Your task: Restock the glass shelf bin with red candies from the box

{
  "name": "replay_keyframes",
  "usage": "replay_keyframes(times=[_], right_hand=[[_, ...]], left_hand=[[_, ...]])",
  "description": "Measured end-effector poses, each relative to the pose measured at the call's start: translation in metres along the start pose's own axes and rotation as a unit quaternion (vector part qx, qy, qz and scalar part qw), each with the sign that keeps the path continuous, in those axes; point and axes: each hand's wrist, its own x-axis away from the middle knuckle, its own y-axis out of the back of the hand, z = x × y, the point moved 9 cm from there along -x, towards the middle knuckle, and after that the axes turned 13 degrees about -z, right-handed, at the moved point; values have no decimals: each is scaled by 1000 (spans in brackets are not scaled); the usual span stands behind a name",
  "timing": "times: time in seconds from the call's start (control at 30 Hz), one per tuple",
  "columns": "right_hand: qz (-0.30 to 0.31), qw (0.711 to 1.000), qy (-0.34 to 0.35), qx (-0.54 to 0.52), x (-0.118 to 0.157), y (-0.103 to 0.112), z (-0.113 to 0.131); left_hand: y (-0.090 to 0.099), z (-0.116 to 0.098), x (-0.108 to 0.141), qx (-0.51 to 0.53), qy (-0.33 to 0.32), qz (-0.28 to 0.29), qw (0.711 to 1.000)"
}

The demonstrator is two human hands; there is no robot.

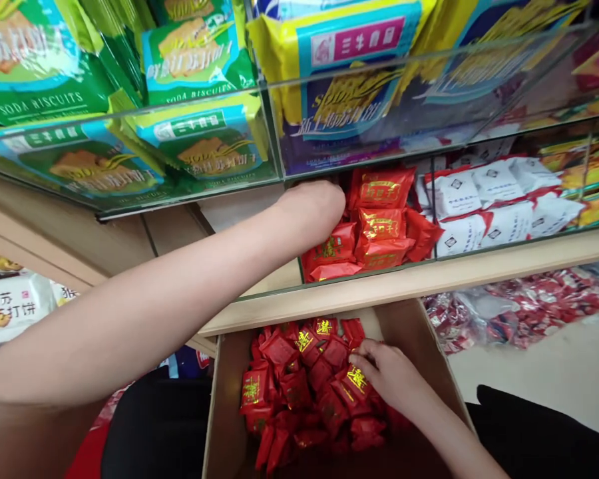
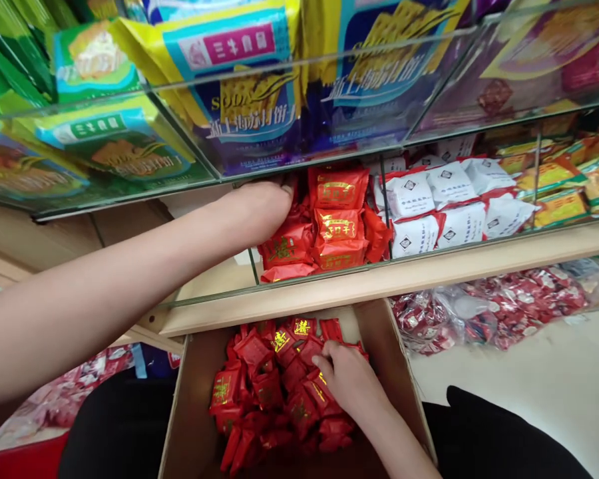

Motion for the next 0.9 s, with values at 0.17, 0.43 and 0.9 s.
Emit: replay_keyframes(times=[0.17, 0.43, 0.9], right_hand=[[70, 994, -41, 72, -8, -39, -34], [118, 977, -66, 168, -19, -93, -45], [87, 984, -64, 143, -22, -85, -28]], left_hand=[[-1, -4, 7, -24, -46, -7, 999], [-1, 1, 6, 13, 3, 1, 1000], [13, 1, 0, -72, -52, -52, 995]])
